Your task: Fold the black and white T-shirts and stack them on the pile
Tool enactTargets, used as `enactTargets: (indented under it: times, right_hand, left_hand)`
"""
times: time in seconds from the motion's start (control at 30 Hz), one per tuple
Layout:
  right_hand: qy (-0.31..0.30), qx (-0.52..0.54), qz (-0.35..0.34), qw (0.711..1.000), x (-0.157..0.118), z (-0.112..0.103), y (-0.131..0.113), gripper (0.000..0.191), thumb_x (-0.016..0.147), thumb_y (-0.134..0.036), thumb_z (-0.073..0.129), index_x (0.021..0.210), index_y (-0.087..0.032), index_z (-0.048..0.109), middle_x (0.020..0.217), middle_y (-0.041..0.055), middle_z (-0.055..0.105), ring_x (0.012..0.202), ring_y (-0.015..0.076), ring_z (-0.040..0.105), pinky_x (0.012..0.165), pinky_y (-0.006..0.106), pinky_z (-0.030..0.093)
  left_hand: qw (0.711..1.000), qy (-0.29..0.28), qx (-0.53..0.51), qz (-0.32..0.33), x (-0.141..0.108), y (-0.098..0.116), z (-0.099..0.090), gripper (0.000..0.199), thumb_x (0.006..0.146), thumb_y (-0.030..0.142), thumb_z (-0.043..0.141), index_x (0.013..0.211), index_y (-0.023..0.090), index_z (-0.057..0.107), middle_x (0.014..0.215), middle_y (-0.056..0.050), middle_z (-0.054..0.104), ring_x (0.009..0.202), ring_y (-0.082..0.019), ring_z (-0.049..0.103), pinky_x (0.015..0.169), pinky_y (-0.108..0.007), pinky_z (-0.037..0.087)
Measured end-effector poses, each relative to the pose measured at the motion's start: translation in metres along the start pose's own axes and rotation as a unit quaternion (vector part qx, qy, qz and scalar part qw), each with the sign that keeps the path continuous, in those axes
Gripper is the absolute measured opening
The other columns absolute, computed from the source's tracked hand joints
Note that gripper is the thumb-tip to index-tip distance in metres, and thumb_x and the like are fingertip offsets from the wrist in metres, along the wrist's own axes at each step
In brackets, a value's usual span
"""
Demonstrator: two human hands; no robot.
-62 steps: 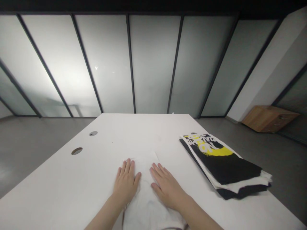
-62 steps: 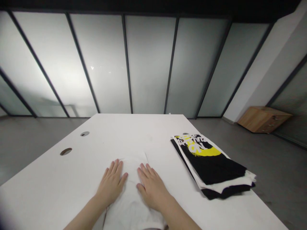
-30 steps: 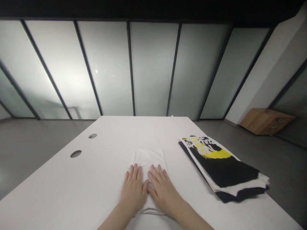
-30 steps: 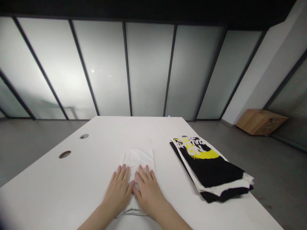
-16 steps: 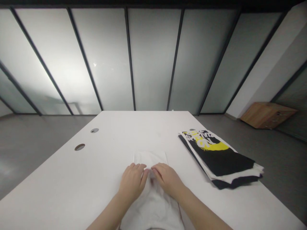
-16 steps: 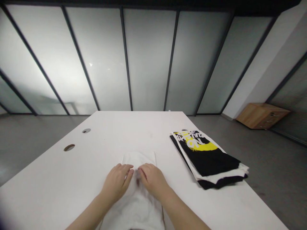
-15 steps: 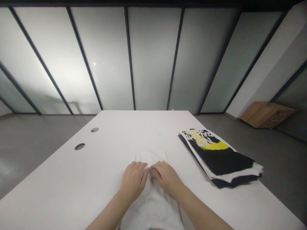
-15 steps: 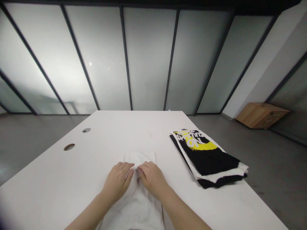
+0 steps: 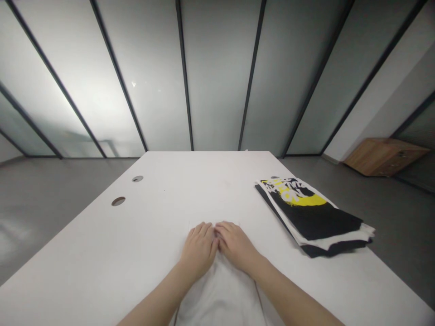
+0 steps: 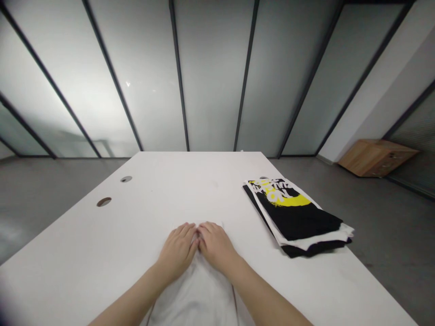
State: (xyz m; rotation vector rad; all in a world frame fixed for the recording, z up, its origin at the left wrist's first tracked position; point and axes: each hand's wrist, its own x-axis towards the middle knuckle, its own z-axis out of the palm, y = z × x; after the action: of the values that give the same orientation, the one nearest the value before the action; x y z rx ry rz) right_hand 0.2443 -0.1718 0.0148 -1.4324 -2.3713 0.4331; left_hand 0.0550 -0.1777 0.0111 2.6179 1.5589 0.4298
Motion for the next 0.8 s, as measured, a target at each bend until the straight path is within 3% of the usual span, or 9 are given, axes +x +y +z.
enactTargets:
  times: [0.07,0.13,0.23,0.4,0.53,0.63,0.7,0.8]
  right_hand:
    - [-0.023,-0.011,0.015,1.0,0.001,0.008,0.006,0.056,0.106,-0.032,0.043,0.159,-0.014,0.05,0.167,0.013,0.045,0.155,0.0292,0.037,0.127,0.046,0.026]
    - [-0.039,-0.02,0.05,0.998,0.004,0.012,0.016,0.063,0.107,-0.041,0.041,0.166,-0.017,0.04,0.174,0.0106,0.031,0.163,0.0325,0.021,0.131,0.051,0.017]
    - [-0.027,-0.028,0.122,0.992,0.008,0.011,0.032,0.066,0.108,-0.05,0.039,0.167,-0.019,0.038,0.176,0.011,0.027,0.164,0.0364,0.015,0.13,0.056,0.013]
    - [0.033,-0.074,0.235,0.969,0.008,0.0,0.055,0.062,0.105,-0.047,0.048,0.16,-0.018,0.05,0.172,0.017,0.034,0.16,0.0464,0.022,0.125,0.065,0.018]
    - [0.068,-0.053,0.223,0.971,0.007,0.0,0.066,0.044,0.098,-0.041,0.06,0.136,-0.022,0.069,0.165,0.0139,0.046,0.156,0.0471,0.029,0.123,0.065,0.022]
    - [0.113,-0.016,0.184,0.976,0.009,0.001,0.07,0.024,0.09,-0.032,0.065,0.11,-0.021,0.073,0.148,0.0127,0.061,0.147,0.0409,0.042,0.122,0.062,0.025]
    - [0.139,0.043,0.136,0.98,0.01,0.0,0.07,0.013,0.088,-0.028,0.064,0.098,-0.022,0.069,0.126,0.0104,0.071,0.131,0.0338,0.056,0.117,0.054,0.035]
    - [0.158,0.186,0.109,0.964,0.01,-0.003,0.065,0.011,0.091,-0.033,0.059,0.097,-0.024,0.061,0.088,0.0013,0.068,0.089,0.0229,0.064,0.087,0.038,0.05]
  left_hand:
    - [1.0,-0.004,0.006,0.009,0.001,-0.008,0.015,0.057,0.109,0.045,0.034,0.156,0.018,0.052,0.161,-0.014,0.052,0.151,-0.033,0.044,0.124,-0.053,0.033]
    - [1.0,-0.019,0.011,-0.004,0.005,-0.017,0.025,0.065,0.109,0.052,0.034,0.163,0.018,0.043,0.169,-0.014,0.041,0.158,-0.035,0.034,0.127,-0.056,0.027]
    - [0.997,-0.036,0.013,-0.066,0.011,-0.032,0.028,0.068,0.108,0.053,0.033,0.165,0.015,0.04,0.171,-0.017,0.035,0.16,-0.038,0.029,0.126,-0.058,0.028]
    - [0.981,-0.014,0.029,-0.192,0.016,-0.058,0.017,0.067,0.106,0.047,0.039,0.159,0.005,0.045,0.168,-0.027,0.037,0.158,-0.044,0.03,0.125,-0.062,0.028]
    - [0.982,0.011,-0.001,-0.19,0.018,-0.07,0.01,0.049,0.102,0.04,0.052,0.139,0.009,0.06,0.16,-0.026,0.05,0.154,-0.041,0.039,0.123,-0.057,0.032]
    - [0.984,0.033,-0.068,-0.16,0.021,-0.074,0.004,0.024,0.094,0.028,0.061,0.114,0.016,0.067,0.134,-0.019,0.068,0.135,-0.034,0.058,0.115,-0.049,0.042]
    - [0.98,0.05,-0.125,-0.149,0.024,-0.077,0.001,0.012,0.089,0.021,0.064,0.101,0.02,0.065,0.112,-0.013,0.072,0.116,-0.029,0.065,0.104,-0.043,0.047]
    - [0.952,0.062,-0.251,-0.163,0.027,-0.08,-0.002,0.01,0.087,0.02,0.062,0.096,0.022,0.058,0.089,-0.004,0.069,0.089,-0.022,0.066,0.085,-0.035,0.05]
